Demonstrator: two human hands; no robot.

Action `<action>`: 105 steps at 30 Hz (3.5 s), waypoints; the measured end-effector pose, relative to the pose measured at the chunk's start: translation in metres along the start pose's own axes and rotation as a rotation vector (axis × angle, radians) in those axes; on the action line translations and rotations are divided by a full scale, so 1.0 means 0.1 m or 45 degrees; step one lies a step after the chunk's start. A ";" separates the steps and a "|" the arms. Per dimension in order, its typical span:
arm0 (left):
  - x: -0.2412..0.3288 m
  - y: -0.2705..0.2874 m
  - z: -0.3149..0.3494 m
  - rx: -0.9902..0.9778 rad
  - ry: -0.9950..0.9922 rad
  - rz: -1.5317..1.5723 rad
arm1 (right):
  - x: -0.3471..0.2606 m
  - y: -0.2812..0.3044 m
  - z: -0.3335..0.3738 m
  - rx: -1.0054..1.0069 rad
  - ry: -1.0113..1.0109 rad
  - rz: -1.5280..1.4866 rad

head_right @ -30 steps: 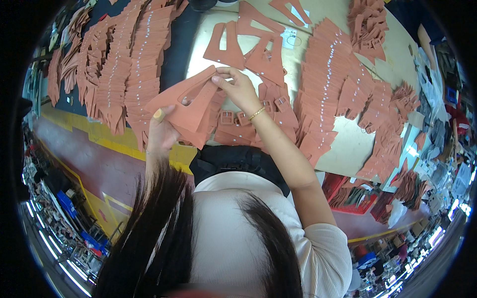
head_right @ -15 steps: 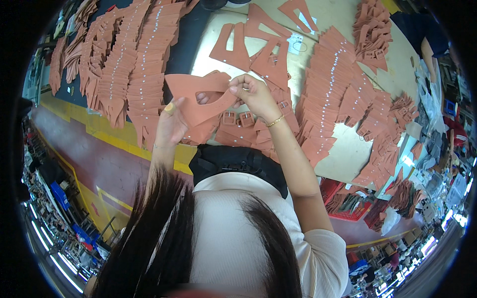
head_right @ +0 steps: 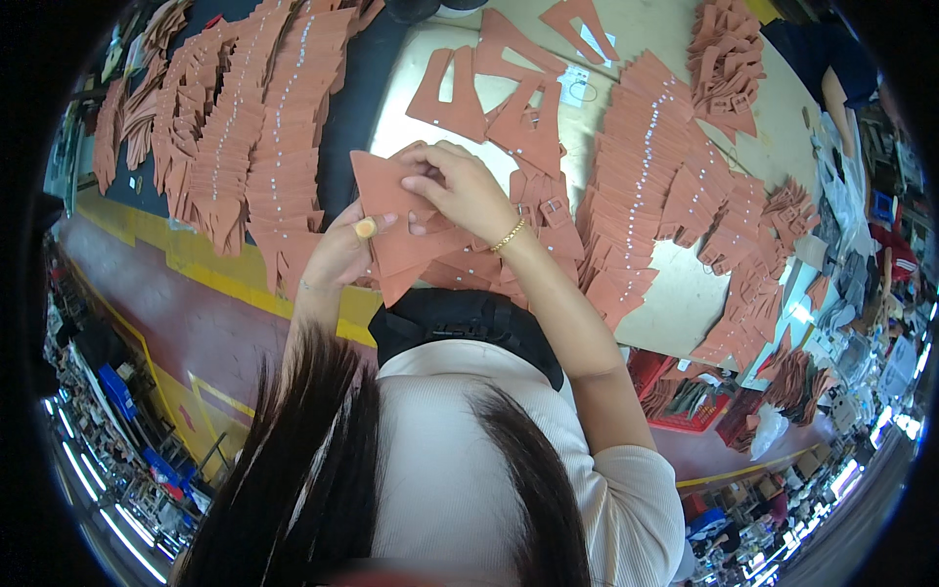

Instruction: The person sorts and stacks reddish-brown leather pieces with buckles on a worktable. They pick up pieces, align them, and place them into neat piles, occasionally adjusting the stacks.

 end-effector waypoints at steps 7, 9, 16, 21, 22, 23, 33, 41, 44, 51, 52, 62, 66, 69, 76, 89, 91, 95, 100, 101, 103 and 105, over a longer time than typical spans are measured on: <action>-0.02 0.05 0.03 0.025 0.105 -0.203 | 0.10 -0.07 -0.10 -0.263 -0.085 -0.048; -0.08 0.07 0.03 -0.019 0.126 -0.322 | 0.20 -0.09 -0.12 -0.321 -0.014 -0.022; -0.10 0.17 -0.13 -0.032 0.113 -0.734 | 0.50 -0.20 -0.09 -0.260 -0.207 -0.147; 0.32 0.43 -0.73 -0.214 0.128 -0.926 | 0.76 0.03 -0.15 0.076 -0.293 -0.444; 0.41 0.52 -0.96 -0.244 0.054 -0.952 | 0.85 0.11 -0.14 0.093 -0.331 -0.439; 0.52 0.68 -1.18 -0.240 0.089 -1.005 | 0.94 0.19 -0.10 0.113 -0.403 -0.432; 0.66 1.34 -2.27 0.224 -0.325 -2.793 | 1.42 0.59 -0.11 0.448 -0.543 -0.098; 0.10 0.91 -1.80 0.217 -0.226 -1.483 | 1.56 0.64 -1.01 0.483 -0.491 0.138; -0.55 0.85 -1.64 0.423 0.249 -0.014 | 1.52 0.46 -1.37 0.460 -0.643 0.155; -0.95 0.80 -1.76 0.760 0.317 0.361 | 1.49 0.08 -1.65 0.312 -0.980 0.337; -0.94 0.79 -1.77 0.766 0.315 0.362 | 1.48 0.06 -1.66 0.299 -0.976 0.344; -0.78 0.48 -1.86 0.486 0.181 0.622 | 1.39 0.26 -1.25 0.359 -0.583 -0.431; -0.64 0.11 -1.85 0.072 0.073 0.750 | 1.21 0.42 -0.70 0.073 -0.736 -0.564; -0.52 -0.05 -1.73 -0.061 0.171 0.682 | 0.95 0.69 -0.25 -0.211 -0.986 -0.142; -0.43 -0.01 -1.29 -0.208 0.471 0.517 | 0.35 0.93 -0.09 0.516 0.232 0.662; -0.87 -0.14 -1.01 0.039 0.124 1.129 | 1.15 0.28 0.17 0.665 -0.484 -0.159; -0.94 -0.12 -0.99 0.036 0.091 1.212 | 1.11 0.27 0.21 0.697 -0.461 0.049; -0.97 0.02 -0.96 -0.123 0.128 1.064 | 1.07 0.30 0.27 0.622 -0.426 0.096; -0.86 0.27 -0.91 0.100 0.216 0.897 | 1.51 0.86 -0.14 0.858 -0.450 0.417; -0.82 0.29 -0.89 0.108 0.206 0.878 | 1.59 0.97 -0.28 0.966 -0.423 0.483; -0.76 0.31 -0.87 0.126 0.187 0.857 | 1.75 1.10 -0.53 0.846 -0.589 0.577; -0.72 0.31 -0.86 0.123 0.146 0.894 | 1.74 1.13 -0.64 0.834 -0.644 0.751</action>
Point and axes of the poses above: each hand's wrist, its own z-axis away from the middle knuckle, its own y-axis out of the back of the hand, x = y × z, the point moved 3 cm from there along -z, towards the middle knuckle, and after that the axes turned 12 degrees about -y, right-handed, at the moved point
